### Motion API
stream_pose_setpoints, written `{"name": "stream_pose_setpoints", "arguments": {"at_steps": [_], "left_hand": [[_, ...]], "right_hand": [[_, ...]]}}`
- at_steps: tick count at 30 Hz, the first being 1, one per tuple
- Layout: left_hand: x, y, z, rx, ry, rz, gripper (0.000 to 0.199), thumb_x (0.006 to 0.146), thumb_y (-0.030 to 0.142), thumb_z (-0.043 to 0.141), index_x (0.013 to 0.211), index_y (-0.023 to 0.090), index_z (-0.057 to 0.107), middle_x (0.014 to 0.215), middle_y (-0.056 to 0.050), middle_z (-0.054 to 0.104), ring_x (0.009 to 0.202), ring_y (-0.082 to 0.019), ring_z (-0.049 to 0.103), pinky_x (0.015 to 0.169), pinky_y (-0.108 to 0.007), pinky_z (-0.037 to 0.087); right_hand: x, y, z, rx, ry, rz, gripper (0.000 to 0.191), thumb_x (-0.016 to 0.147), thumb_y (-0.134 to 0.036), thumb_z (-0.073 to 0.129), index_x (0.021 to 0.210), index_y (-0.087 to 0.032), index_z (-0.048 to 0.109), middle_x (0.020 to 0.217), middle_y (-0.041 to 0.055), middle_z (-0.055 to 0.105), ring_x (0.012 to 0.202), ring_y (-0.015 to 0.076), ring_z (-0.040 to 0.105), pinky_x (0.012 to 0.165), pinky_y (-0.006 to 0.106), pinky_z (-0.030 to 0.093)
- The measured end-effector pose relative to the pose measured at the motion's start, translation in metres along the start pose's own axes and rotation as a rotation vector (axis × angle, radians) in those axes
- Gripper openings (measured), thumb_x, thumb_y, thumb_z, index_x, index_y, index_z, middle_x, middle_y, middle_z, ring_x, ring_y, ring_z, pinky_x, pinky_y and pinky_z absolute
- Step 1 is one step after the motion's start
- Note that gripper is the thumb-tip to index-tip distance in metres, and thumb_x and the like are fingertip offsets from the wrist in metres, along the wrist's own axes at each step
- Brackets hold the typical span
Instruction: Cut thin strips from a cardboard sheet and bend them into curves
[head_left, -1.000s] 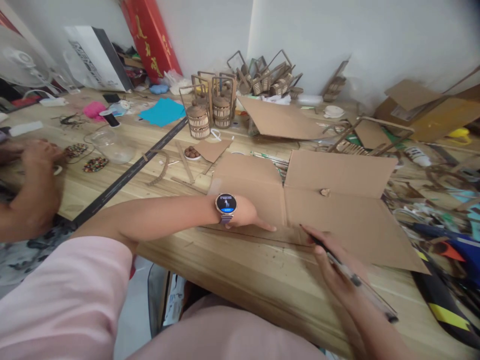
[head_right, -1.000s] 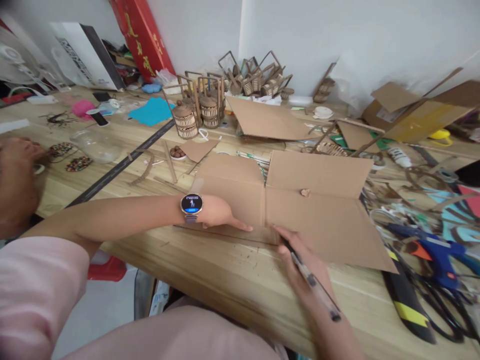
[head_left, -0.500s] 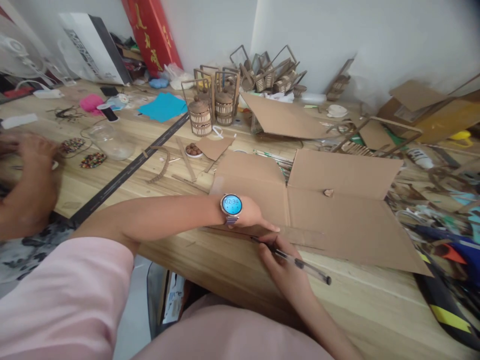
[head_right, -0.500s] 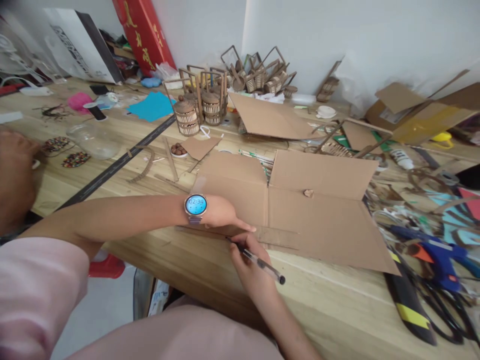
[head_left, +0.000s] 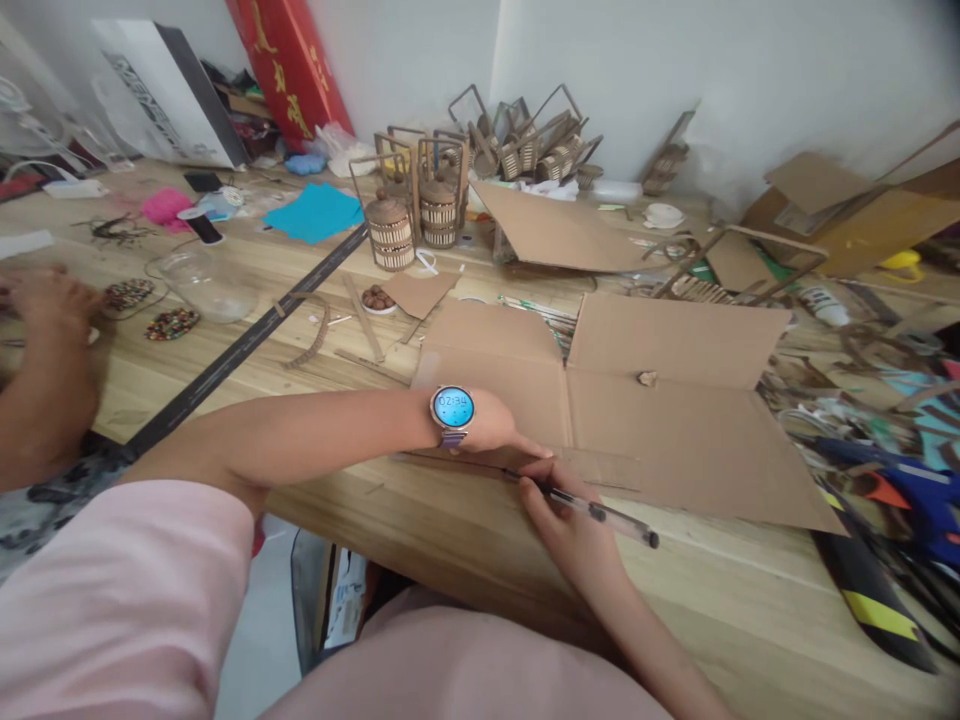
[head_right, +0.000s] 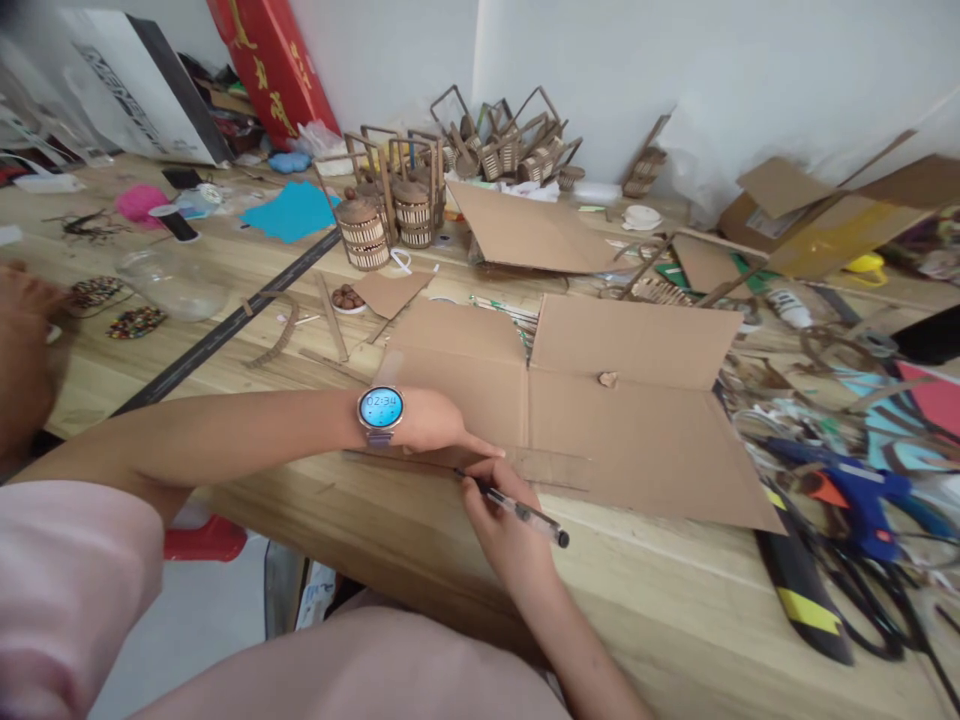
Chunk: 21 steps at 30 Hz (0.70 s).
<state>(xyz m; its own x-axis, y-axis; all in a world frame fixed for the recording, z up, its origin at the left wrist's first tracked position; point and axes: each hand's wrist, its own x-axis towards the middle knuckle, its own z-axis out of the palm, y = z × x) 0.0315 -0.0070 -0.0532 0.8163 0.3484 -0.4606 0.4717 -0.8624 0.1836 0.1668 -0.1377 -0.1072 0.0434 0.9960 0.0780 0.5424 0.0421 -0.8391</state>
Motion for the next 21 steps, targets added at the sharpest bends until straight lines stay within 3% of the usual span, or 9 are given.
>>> {"name": "stream_pose_setpoints", "arguments": {"at_steps": [3, 6, 12, 14, 17, 21], "left_hand": [[-0.002, 0.003, -0.009, 0.066, -0.174, 0.025, 0.116, 0.054, -0.014, 0.068, 0.148, 0.045, 0.035, 0.054, 0.009, 0.055, 0.054, -0.015, 0.052, 0.058, -0.022, 0.039], [-0.004, 0.007, -0.016, 0.102, -0.233, -0.002, 0.121, 0.055, -0.013, 0.069, 0.150, 0.049, 0.029, 0.057, 0.009, 0.057, 0.055, -0.015, 0.053, 0.058, -0.022, 0.040], [-0.003, 0.009, -0.017, 0.125, -0.271, -0.022, 0.122, 0.057, -0.013, 0.070, 0.152, 0.048, 0.023, 0.073, 0.004, 0.066, 0.062, -0.017, 0.057, 0.062, -0.024, 0.042], [-0.003, 0.010, -0.018, 0.146, -0.294, -0.025, 0.123, 0.058, -0.013, 0.070, 0.152, 0.048, 0.019, 0.075, 0.004, 0.067, 0.064, -0.018, 0.057, 0.063, -0.025, 0.043], [-0.003, 0.011, -0.020, 0.172, -0.319, -0.037, 0.123, 0.061, -0.011, 0.070, 0.152, 0.051, 0.015, 0.073, 0.005, 0.065, 0.064, -0.018, 0.058, 0.063, -0.025, 0.044], [-0.003, 0.010, -0.018, 0.159, -0.280, -0.038, 0.122, 0.059, -0.011, 0.070, 0.150, 0.052, 0.020, 0.072, 0.005, 0.066, 0.063, -0.019, 0.059, 0.061, -0.024, 0.042]], "right_hand": [[-0.002, 0.004, -0.016, -0.023, 0.034, 0.016, 0.025, 0.083, -0.042, 0.051, 0.071, -0.024, 0.062, 0.064, 0.0008, 0.065, 0.059, 0.0174, 0.059, 0.054, 0.027, 0.045], [-0.009, 0.018, -0.039, -0.102, 0.095, 0.086, 0.026, 0.082, -0.045, 0.052, 0.071, -0.024, 0.063, 0.061, 0.0000, 0.065, 0.058, 0.0179, 0.060, 0.053, 0.028, 0.045], [-0.030, 0.054, -0.102, -0.332, 0.404, 0.266, 0.025, 0.075, -0.049, 0.057, 0.068, -0.025, 0.065, 0.065, 0.0025, 0.070, 0.057, 0.0222, 0.063, 0.050, 0.031, 0.044], [-0.034, 0.058, -0.115, -0.337, 0.451, 0.279, 0.023, 0.071, -0.048, 0.058, 0.065, -0.026, 0.064, 0.065, 0.0032, 0.070, 0.057, 0.0235, 0.064, 0.048, 0.032, 0.044], [-0.033, 0.051, -0.112, -0.286, 0.435, 0.220, 0.024, 0.069, -0.049, 0.059, 0.063, -0.026, 0.064, 0.062, 0.0035, 0.069, 0.058, 0.0231, 0.065, 0.050, 0.032, 0.045], [-0.025, 0.025, -0.071, -0.175, 0.258, 0.115, 0.027, 0.076, -0.049, 0.057, 0.068, -0.024, 0.066, 0.064, 0.0032, 0.070, 0.060, 0.0205, 0.063, 0.054, 0.030, 0.048]]}}
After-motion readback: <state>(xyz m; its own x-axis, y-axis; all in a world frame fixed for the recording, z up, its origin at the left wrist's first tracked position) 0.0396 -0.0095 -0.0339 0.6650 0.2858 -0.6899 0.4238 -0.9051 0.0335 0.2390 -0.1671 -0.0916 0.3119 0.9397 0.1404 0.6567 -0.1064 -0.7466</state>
